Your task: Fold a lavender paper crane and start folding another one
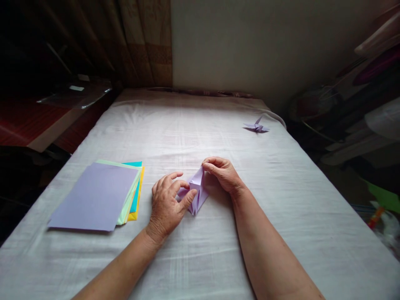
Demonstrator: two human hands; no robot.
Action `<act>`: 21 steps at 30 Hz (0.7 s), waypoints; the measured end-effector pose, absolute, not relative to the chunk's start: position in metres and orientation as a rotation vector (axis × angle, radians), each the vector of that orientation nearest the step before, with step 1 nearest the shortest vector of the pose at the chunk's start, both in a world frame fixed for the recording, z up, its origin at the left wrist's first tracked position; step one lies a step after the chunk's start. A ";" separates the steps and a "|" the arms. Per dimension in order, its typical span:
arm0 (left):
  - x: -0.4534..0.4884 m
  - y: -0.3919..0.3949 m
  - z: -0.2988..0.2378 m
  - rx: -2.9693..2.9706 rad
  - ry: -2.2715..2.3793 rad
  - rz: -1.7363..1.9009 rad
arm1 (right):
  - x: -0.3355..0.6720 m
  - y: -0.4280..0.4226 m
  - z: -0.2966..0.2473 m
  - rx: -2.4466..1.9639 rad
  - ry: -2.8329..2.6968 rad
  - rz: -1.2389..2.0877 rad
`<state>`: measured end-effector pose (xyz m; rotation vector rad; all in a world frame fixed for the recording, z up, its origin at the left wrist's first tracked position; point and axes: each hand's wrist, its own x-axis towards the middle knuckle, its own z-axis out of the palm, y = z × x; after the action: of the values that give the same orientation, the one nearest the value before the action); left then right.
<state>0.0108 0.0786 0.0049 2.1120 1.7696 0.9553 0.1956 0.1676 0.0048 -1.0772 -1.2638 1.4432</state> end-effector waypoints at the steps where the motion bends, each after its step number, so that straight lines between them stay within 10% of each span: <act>1: 0.011 0.079 0.004 2.104 1.774 0.945 | 0.196 0.167 0.004 -1.084 -1.268 1.436; 21: 0.011 0.085 0.000 1.990 1.727 1.108 | 0.190 0.164 0.000 -1.066 -1.307 1.397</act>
<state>0.0115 0.0845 -0.0005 1.9898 1.7269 1.1078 0.1896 0.1645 0.0002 -1.0661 -1.3069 1.3970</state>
